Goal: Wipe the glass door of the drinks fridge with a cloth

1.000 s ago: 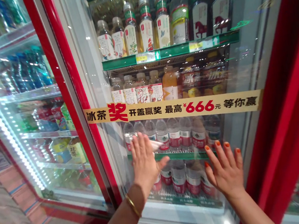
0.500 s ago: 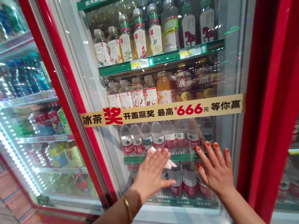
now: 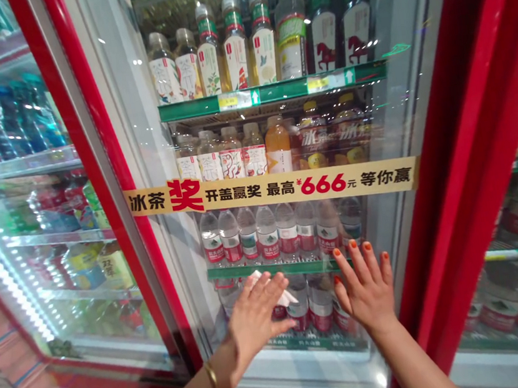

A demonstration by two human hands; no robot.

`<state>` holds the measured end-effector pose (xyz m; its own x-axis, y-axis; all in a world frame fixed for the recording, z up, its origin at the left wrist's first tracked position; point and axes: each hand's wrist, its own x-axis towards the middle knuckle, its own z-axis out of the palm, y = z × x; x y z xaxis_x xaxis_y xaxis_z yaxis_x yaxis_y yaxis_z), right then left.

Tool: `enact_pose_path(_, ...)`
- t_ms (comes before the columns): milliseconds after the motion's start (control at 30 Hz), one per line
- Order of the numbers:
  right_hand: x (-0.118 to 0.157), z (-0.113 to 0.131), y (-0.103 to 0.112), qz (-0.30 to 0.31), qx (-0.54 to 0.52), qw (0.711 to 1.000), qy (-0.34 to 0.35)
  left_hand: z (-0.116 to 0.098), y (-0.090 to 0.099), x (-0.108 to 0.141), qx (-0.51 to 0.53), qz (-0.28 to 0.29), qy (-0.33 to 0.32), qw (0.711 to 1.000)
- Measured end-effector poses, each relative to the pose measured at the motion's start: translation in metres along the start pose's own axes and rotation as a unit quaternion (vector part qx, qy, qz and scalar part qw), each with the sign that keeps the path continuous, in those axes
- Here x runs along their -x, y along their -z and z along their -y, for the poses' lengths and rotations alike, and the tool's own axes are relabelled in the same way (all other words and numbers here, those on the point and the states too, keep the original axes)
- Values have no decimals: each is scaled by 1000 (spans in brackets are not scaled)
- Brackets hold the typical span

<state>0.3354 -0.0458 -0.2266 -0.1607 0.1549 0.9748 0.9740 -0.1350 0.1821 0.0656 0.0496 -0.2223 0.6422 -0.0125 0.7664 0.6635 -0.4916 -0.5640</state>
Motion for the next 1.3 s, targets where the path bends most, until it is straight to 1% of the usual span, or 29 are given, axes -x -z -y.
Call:
enact_pose_path(67,0,2,-1,-7,14,1000,-4,26,3,1,-1,-5,72,997)
enact_pose_path(133,-2,3,-2,-15,21,1000,-15,59,9,-25,28,-15,154,988)
enact_pose_path(167,-3,4,-2,-14,22,999,-19,70,11,-43,48,-23,180,982)
enact_pose_path(200,-4,4,-1,-10,23,999,-22,73,13,-60,66,-30,191,979)
enact_pose_path(233,-5,4,-1,-4,23,999,-22,68,13,-72,77,-33,185,979)
enact_pose_path(300,-7,4,0,4,26,999,-18,39,11,-75,75,-21,112,991)
enact_pose_path(367,-7,4,1,1,30,999,-18,6,7,-51,68,2,-6,998)
enact_pose_path(400,-7,4,1,-1,33,999,-19,-5,6,-35,67,9,-56,996)
enact_pose_path(433,-6,5,1,-3,35,999,-20,-7,5,-21,67,10,-86,994)
enact_pose_path(467,-6,5,0,-4,37,999,-21,-2,5,-11,70,6,-94,993)
enact_pose_path(500,-5,5,0,-3,38,999,-22,10,6,-10,72,2,-77,994)
enact_pose_path(533,-5,5,-1,-1,39,999,-23,27,8,-16,75,-3,-40,996)
enact_pose_path(600,-4,5,-2,1,41,999,-26,58,14,-49,87,-15,62,994)
enact_pose_path(633,-3,4,-2,0,40,999,-26,66,16,-69,96,-25,107,989)
enact_pose_path(667,-2,4,-2,1,39,999,-27,66,16,-86,103,-34,137,985)
enact_pose_path(700,-2,3,-2,2,36,999,-27,58,15,-96,107,-39,147,982)
enact_pose_path(733,-1,3,-1,5,33,999,-27,45,12,-98,107,-36,135,984)
enact_pose_path(767,0,2,-1,8,30,999,-27,28,7,-90,102,-26,104,989)
enact_pose_path(833,1,1,-1,9,27,999,-29,0,-4,-51,79,6,8,997)
enact_pose_path(867,2,1,-2,7,26,999,-31,-5,-9,-25,70,11,-26,997)
enact_pose_path(900,2,1,-2,4,25,999,-33,-1,-12,1,61,16,-27,998)
enact_pose_path(933,3,1,-3,1,24,999,-36,11,-14,23,55,12,-1,998)
enact_pose_path(1000,5,1,-5,-1,20,999,-42,51,-12,48,46,13,115,992)
enact_pose_path(1067,6,2,-6,0,18,999,-48,83,-6,50,42,23,236,971)
enact_pose_path(1100,6,2,-6,0,17,999,-50,88,-5,47,40,28,275,960)
enact_pose_path(1133,7,2,-7,0,18,998,-52,83,-6,45,37,27,292,955)
enact_pose_path(1167,7,1,-7,-1,18,998,-53,70,-8,47,33,20,285,958)
enact_pose_path(1233,7,1,-7,-4,19,999,-49,28,-15,64,25,-3,224,974)
enact_pose_path(1300,6,0,-6,-10,18,999,-40,-8,-19,92,33,-15,136,990)
